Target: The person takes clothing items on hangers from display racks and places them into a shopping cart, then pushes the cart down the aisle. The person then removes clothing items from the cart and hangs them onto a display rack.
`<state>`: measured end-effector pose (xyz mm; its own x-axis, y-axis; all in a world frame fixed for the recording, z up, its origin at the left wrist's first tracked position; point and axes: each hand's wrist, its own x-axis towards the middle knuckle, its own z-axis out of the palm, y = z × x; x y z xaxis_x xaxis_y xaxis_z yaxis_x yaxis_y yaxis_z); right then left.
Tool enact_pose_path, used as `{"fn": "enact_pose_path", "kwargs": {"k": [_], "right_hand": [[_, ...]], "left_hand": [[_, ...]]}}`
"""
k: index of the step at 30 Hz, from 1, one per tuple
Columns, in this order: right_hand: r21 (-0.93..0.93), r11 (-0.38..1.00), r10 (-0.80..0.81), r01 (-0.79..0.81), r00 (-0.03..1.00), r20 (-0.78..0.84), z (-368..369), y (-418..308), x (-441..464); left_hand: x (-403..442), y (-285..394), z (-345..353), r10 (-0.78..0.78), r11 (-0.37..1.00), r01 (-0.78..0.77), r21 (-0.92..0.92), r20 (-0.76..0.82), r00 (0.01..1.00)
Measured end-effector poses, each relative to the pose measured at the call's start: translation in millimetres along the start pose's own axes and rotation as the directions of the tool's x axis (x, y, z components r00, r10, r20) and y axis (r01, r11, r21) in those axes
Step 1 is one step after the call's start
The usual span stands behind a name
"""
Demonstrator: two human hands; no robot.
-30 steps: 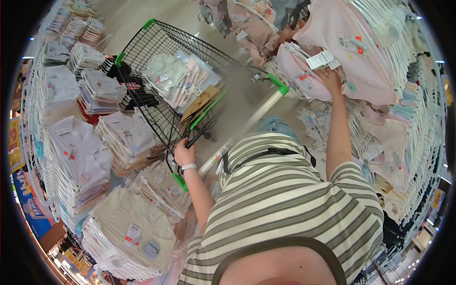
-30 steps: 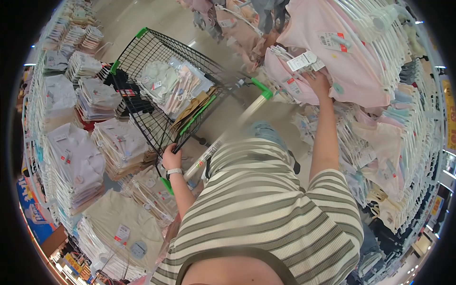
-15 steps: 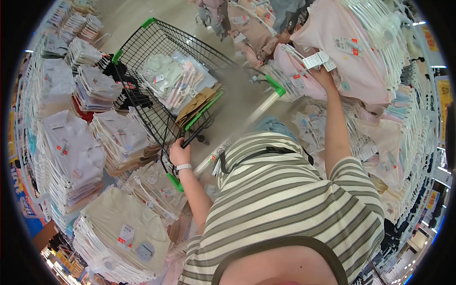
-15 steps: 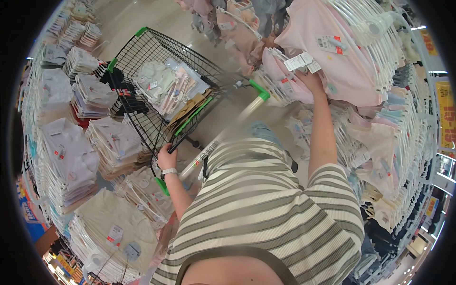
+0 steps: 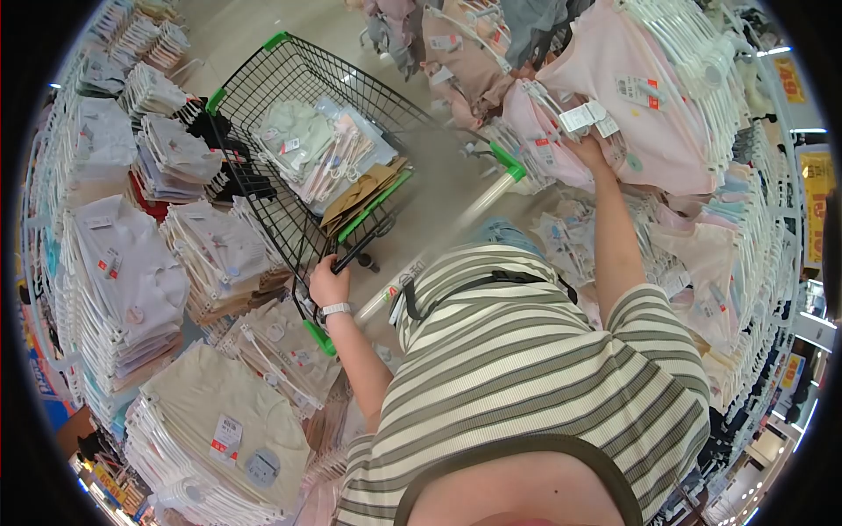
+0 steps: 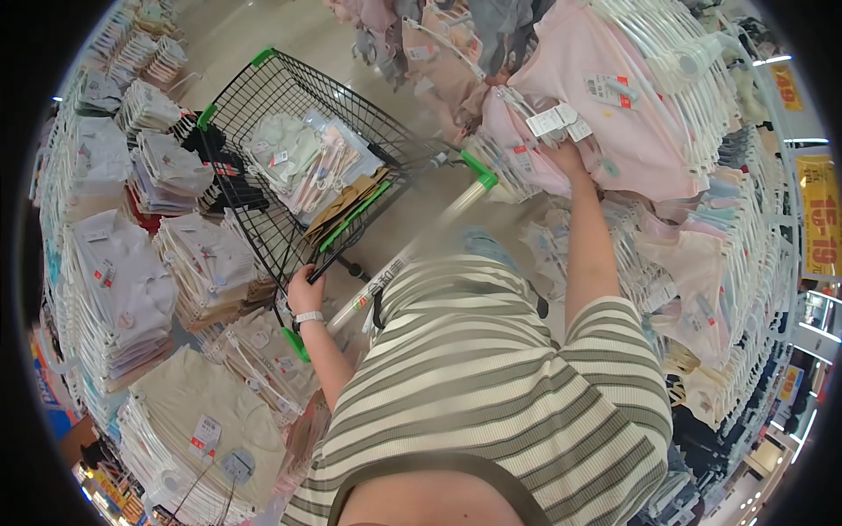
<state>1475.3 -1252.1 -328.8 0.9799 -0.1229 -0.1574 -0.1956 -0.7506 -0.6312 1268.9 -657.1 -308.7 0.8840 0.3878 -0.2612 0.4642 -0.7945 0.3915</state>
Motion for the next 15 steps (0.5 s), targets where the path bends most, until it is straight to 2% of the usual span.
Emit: {"fn": "enact_pose_path", "kwargs": {"k": [2, 6, 9, 11, 15], "right_hand": [[-0.151, 0.983, 0.109, -0.103, 0.993, 0.034, 1, -3, -8], [-0.224, 0.965, 0.131, -0.135, 0.991, -0.032, 5, -7, -11], [-0.264, 0.958, 0.08, -0.111, 0.989, -0.126, 8, -19, -18], [-0.322, 0.933, 0.108, -0.159, 0.98, -0.169, 4, -26, -23], [-0.406, 0.882, 0.208, -0.239, 0.971, -0.122, -5, -34, -22]], "left_hand": [[0, 0, 0, -0.001, 1.0, 0.001, -0.009, 0.001, 1.0], [-1, -1, -1, -0.003, 1.0, 0.003, -0.006, 0.001, 1.0], [-1, 0, -2, 0.015, 1.0, -0.015, -0.003, 0.007, 1.0], [-1, 1, -3, 0.007, 1.0, -0.007, 0.009, 0.016, 1.0], [0, 1, -4, -0.005, 0.999, 0.003, 0.035, 0.037, 0.999]]}}
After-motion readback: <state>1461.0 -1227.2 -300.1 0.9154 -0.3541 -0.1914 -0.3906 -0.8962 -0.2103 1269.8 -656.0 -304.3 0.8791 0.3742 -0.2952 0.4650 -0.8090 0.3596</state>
